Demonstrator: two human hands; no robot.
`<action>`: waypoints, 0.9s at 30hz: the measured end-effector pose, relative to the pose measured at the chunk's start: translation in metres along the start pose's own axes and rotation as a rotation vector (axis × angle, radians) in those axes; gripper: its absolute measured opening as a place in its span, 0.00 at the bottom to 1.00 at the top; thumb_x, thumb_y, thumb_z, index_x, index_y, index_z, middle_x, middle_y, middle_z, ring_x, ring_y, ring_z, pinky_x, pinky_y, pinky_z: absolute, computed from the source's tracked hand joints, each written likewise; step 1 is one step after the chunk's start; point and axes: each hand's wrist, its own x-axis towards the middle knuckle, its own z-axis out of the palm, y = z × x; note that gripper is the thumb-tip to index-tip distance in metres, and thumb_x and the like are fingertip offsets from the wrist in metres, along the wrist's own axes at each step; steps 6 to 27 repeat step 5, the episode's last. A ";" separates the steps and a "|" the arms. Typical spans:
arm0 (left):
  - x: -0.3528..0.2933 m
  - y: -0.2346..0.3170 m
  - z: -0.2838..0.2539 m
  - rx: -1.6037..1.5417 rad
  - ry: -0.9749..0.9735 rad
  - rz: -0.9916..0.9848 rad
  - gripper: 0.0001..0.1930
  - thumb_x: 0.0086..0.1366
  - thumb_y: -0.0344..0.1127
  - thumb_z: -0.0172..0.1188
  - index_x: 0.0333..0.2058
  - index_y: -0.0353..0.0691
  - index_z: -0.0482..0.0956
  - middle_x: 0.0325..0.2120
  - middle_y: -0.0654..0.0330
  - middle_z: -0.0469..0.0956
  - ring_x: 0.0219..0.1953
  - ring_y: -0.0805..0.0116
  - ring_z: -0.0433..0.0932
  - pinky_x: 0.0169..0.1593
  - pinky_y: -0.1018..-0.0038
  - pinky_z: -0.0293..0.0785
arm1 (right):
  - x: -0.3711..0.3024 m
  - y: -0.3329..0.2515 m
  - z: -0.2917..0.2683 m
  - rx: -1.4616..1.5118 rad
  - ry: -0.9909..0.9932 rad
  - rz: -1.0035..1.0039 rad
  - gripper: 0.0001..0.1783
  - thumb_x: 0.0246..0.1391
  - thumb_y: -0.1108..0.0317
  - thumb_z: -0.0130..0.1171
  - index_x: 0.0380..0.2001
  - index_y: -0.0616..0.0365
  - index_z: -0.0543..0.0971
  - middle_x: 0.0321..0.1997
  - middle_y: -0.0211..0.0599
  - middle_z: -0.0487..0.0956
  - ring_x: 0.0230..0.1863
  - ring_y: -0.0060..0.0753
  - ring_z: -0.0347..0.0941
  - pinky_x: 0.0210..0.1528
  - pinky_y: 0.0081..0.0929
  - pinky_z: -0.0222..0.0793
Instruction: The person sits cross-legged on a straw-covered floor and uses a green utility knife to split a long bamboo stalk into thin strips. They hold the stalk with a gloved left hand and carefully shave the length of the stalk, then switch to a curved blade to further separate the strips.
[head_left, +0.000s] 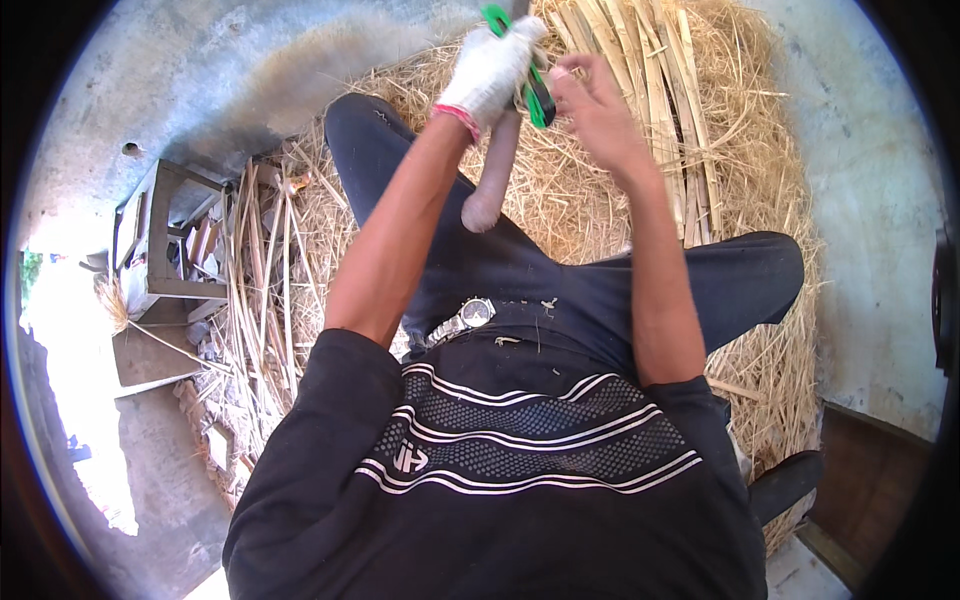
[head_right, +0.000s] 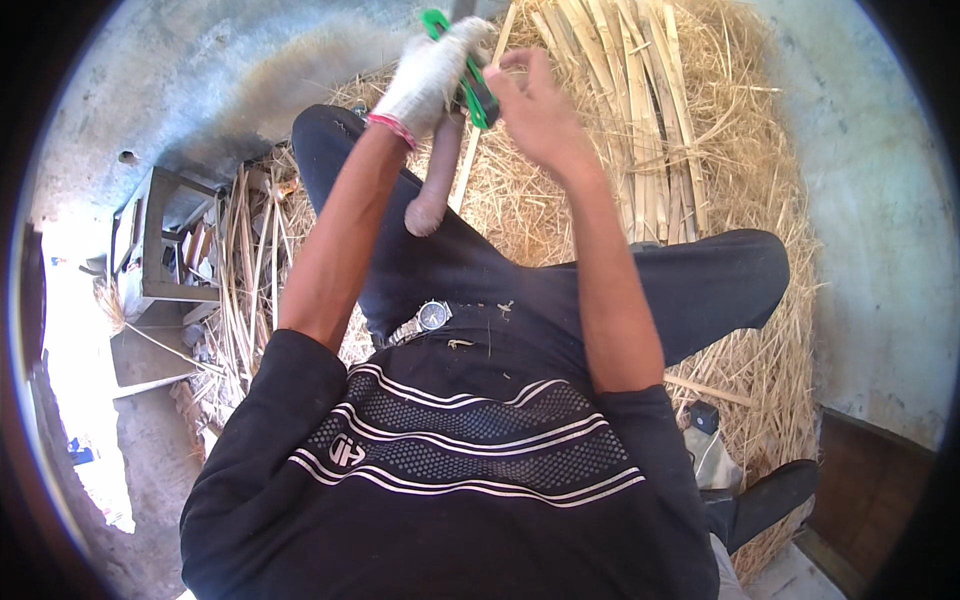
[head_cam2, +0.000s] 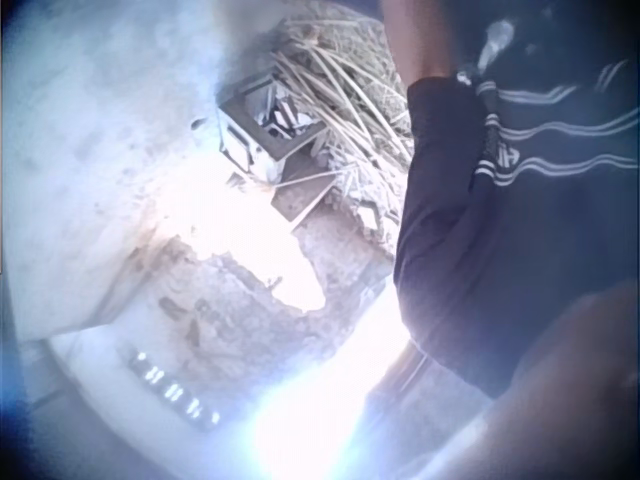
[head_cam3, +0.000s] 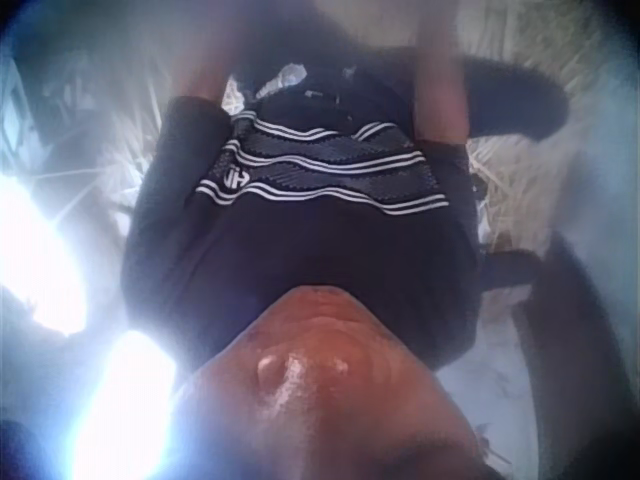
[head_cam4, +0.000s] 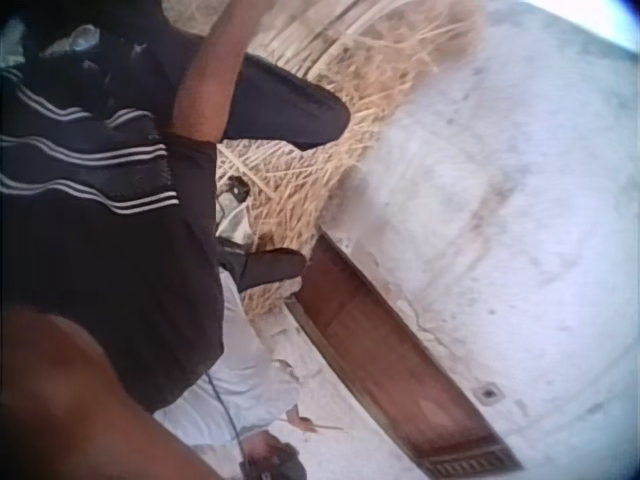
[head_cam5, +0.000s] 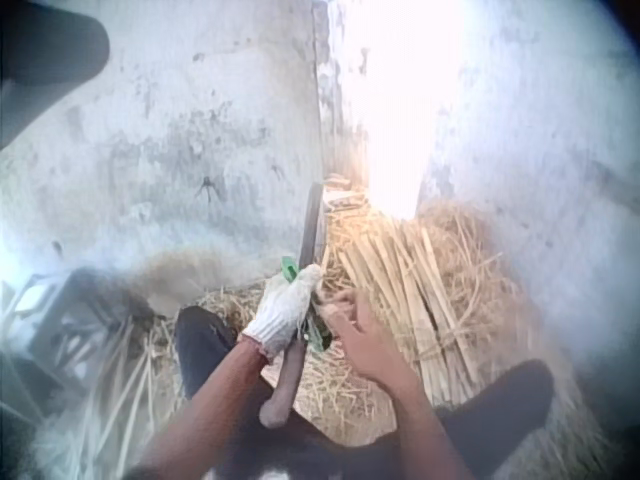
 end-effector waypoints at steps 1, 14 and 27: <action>-0.007 0.010 -0.010 -0.072 -0.008 -0.056 0.20 0.63 0.51 0.61 0.25 0.37 0.79 0.21 0.59 0.78 0.24 0.69 0.77 0.28 0.68 0.72 | -0.007 -0.015 -0.011 -0.194 0.059 -0.136 0.21 0.65 0.58 0.49 0.55 0.58 0.67 0.43 0.41 0.78 0.41 0.31 0.73 0.40 0.30 0.71; 0.045 0.005 -0.057 -0.236 0.170 -0.161 0.12 0.59 0.46 0.64 0.27 0.44 0.77 0.17 0.63 0.73 0.17 0.67 0.74 0.22 0.71 0.72 | -0.017 -0.068 -0.061 -0.174 0.122 -0.746 0.24 0.65 0.57 0.48 0.58 0.59 0.71 0.49 0.41 0.78 0.50 0.36 0.74 0.51 0.35 0.72; 0.045 0.005 -0.057 -0.236 0.170 -0.161 0.12 0.59 0.46 0.64 0.27 0.44 0.77 0.17 0.63 0.73 0.17 0.67 0.74 0.22 0.71 0.72 | -0.017 -0.068 -0.061 -0.174 0.122 -0.746 0.24 0.65 0.57 0.48 0.58 0.59 0.71 0.49 0.41 0.78 0.50 0.36 0.74 0.51 0.35 0.72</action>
